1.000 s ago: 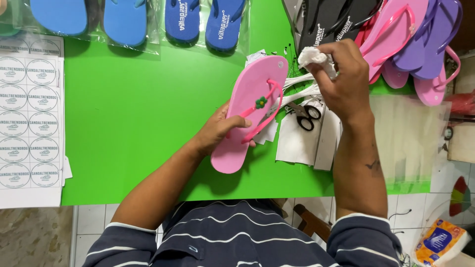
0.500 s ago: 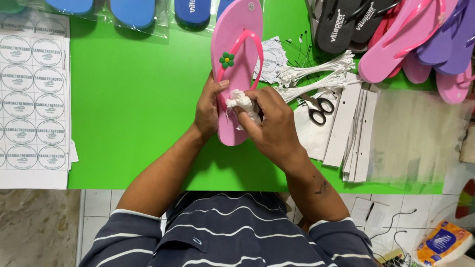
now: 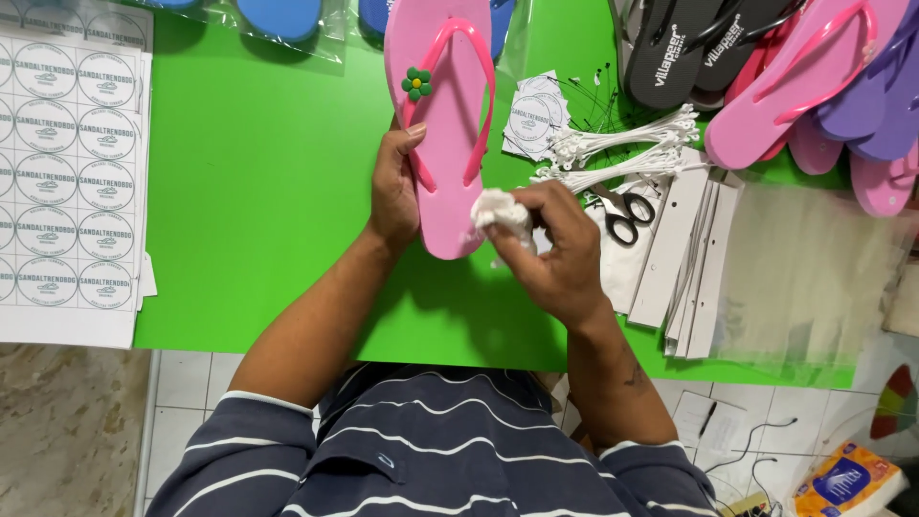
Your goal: The person cleans a pair of pink sandals with a white cloth, places them together into a plastic bag, and attaches a cardboard label to the bag using a stapler.
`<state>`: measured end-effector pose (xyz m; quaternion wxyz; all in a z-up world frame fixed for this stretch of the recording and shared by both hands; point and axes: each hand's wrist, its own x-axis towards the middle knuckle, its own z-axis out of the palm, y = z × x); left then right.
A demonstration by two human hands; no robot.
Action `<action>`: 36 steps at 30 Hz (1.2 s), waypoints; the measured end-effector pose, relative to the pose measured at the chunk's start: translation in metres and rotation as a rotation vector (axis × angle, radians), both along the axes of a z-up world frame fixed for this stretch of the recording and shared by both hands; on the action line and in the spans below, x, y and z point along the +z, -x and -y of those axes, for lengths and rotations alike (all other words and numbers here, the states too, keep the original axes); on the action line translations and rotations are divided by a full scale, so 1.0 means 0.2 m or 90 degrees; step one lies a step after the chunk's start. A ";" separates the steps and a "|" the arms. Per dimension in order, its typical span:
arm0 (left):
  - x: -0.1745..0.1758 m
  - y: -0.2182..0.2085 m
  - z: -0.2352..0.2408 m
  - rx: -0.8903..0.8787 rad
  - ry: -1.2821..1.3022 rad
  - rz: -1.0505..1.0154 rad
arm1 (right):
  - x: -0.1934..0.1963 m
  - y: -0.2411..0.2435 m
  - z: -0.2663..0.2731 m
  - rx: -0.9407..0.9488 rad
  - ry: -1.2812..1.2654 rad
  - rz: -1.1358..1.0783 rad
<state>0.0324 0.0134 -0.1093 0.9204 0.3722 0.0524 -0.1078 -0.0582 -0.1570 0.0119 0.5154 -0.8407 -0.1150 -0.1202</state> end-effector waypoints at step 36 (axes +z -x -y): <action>0.38 0.19 0.07 -0.287 -0.256 0.299 | -0.08 -0.07 0.17 -0.108 -0.586 -0.159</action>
